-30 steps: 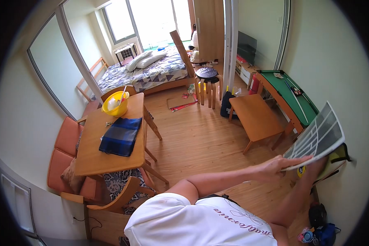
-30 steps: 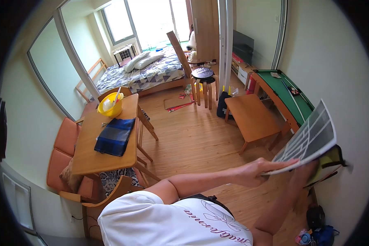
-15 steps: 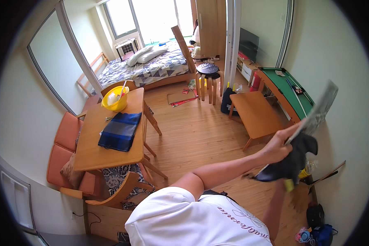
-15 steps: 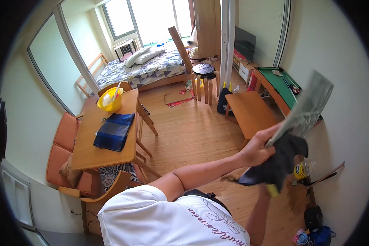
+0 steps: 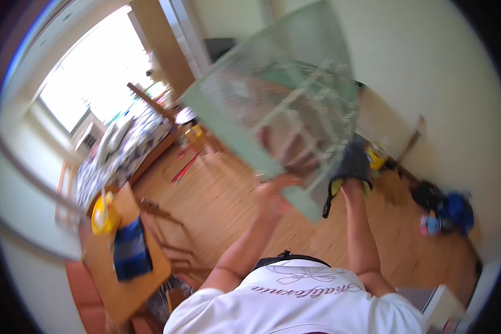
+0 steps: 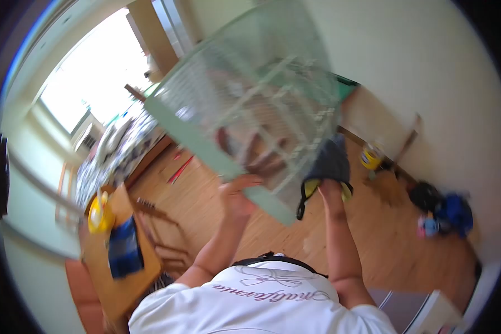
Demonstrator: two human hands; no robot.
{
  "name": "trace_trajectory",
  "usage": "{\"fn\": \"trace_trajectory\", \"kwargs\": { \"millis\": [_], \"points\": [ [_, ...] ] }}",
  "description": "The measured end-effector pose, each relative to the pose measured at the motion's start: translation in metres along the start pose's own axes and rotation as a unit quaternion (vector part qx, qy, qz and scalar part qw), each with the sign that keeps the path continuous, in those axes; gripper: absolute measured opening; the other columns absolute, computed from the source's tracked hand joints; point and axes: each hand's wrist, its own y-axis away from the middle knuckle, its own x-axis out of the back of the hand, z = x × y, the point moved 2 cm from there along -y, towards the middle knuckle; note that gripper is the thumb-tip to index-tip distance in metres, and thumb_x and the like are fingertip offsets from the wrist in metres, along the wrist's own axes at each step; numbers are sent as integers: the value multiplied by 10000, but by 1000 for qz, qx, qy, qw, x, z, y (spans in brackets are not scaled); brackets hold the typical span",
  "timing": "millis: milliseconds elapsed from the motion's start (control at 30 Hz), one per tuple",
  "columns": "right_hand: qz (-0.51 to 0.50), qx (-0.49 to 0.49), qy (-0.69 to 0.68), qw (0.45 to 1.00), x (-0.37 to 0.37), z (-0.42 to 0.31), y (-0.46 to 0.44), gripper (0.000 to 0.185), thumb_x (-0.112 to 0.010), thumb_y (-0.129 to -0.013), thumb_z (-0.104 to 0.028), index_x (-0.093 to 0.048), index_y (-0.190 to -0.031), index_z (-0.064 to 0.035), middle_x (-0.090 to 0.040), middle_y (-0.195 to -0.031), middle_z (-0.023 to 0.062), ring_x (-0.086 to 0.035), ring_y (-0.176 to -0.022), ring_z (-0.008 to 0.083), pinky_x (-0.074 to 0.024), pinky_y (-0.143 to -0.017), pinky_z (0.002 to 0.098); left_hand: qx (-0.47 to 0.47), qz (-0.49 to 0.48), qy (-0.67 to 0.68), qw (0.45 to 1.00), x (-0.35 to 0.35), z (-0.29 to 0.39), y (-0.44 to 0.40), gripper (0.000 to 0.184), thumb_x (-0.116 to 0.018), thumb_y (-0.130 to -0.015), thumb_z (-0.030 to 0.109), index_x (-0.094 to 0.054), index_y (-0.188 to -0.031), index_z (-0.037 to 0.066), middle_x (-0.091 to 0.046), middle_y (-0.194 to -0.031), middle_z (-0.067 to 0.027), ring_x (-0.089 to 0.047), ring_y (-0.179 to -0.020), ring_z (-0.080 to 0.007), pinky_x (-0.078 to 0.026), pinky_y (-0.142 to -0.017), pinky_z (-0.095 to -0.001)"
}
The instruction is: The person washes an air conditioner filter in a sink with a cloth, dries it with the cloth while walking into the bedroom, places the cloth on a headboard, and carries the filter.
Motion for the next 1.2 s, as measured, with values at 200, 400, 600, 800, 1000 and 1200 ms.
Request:
{"fn": "trace_trajectory", "kwargs": {
  "millis": [200,400,600,800,1000,1200],
  "points": [
    [14,123,38,992,46,-68,-40,220,-545,-866,-117,-495,-1080,-110,-479,-841,-46,-470,-706,47,-414,-624,188,13,-25,-35,999,17,13,-13,39,-540,-578,-77,-572,-580,-100,-596,-644,-210,-588,-550,-268,-486,-548,-333],
    [129,418,686,581,131,-60,-50,351,-537,-877,-235,-472,-1168,-50,-542,-1015,32,-548,-916,143,-447,-779,295,21,-13,-94,995,51,16,-52,132,-509,-565,-142,-580,-673,-118,-608,-696,-190,-595,-579,-247,-493,-555,-303],
    [180,197,600,755,103,-103,-9,412,-584,-818,-243,-487,-1176,-62,-530,-1110,131,-550,-1000,216,-424,-874,340,125,77,-156,977,103,9,-105,864,-479,-561,-169,-292,-1359,106,-496,-1163,-256,-572,-974,-338,-522,-710,-351],
    [50,-57,863,500,36,-178,11,472,-598,-780,-257,-482,-1190,-55,-515,-1140,158,-539,-1045,252,-416,-901,344,102,-58,-87,989,36,9,-90,993,-469,-526,-177,-217,-1397,229,-400,-1257,-268,-487,-1036,-502,-492,-801,-537],
    [-43,199,886,417,9,-176,20,339,-570,-723,-195,-610,-1017,-32,-576,-981,216,-588,-920,314,-455,-819,382,147,-153,-146,966,-5,9,-91,1018,-513,-495,-155,-207,-1401,196,-434,-1211,-305,-542,-968,-465,-508,-773,-517],
    [54,270,763,584,148,-146,-31,349,-573,-766,-233,-583,-1059,-44,-584,-991,200,-566,-951,309,-443,-843,375,193,-175,-251,932,2,-10,-84,1009,-545,-472,-160,-207,-1387,97,-511,-1117,-293,-574,-932,-426,-530,-743,-468]
  ]
}}
